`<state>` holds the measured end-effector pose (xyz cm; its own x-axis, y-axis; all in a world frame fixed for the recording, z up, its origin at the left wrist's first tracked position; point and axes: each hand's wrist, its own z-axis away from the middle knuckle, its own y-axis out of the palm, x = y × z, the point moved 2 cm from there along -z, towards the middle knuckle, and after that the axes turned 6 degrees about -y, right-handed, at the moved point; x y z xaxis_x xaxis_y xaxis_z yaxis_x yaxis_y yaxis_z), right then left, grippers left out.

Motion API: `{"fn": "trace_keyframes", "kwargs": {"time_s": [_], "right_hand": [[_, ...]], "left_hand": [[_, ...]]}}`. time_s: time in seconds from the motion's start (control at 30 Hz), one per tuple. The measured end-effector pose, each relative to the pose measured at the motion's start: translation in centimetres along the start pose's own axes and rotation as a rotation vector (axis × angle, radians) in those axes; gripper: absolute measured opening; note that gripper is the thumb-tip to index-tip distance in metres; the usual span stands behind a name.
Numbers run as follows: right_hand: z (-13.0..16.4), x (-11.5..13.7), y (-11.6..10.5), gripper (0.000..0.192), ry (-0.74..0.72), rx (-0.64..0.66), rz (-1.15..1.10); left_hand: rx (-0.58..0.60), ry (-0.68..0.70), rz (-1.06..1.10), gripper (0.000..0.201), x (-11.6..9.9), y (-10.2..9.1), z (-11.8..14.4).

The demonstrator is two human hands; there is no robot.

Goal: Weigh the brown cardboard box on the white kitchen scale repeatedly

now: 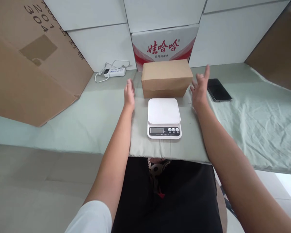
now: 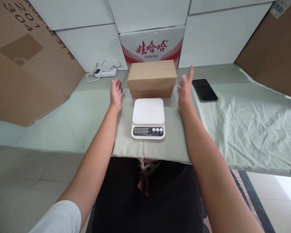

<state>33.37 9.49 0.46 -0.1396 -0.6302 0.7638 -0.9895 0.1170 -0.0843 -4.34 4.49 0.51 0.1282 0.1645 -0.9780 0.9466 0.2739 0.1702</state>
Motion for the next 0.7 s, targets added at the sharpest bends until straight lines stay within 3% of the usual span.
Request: {"fn": "trace_keyframes", "kwargs": {"time_s": [0.1,0.17,0.3,0.53,0.67,0.7], "right_hand": [[-0.4,-0.4,-2.8,0.093,0.31,-0.149,-0.155],[-0.7,-0.4,-3.9,0.093,0.385,-0.193,-0.171],[-1.0,-0.6,-3.8,0.099,0.347,-0.149,-0.172],[-0.9,-1.3,-2.8,0.125,0.359,-0.007,-0.167],[-0.4,-1.9,-2.3,0.115,0.401,0.033,-0.171],[-0.2,-2.0,-1.9,0.11,0.349,0.065,-0.136]], "left_hand": [[-0.061,-0.014,-0.013,0.105,-1.3,-2.2,-0.5],[-0.079,-0.033,-0.007,0.098,-2.0,-2.8,-0.3],[-0.085,-0.045,0.003,0.094,-2.6,-2.4,0.1],[-0.008,-0.071,-0.091,0.116,-1.4,-3.1,-1.8],[0.052,-0.05,-0.106,0.121,-1.1,-2.7,-1.5],[0.06,-0.052,-0.102,0.119,-1.1,-2.1,-1.1]]}}
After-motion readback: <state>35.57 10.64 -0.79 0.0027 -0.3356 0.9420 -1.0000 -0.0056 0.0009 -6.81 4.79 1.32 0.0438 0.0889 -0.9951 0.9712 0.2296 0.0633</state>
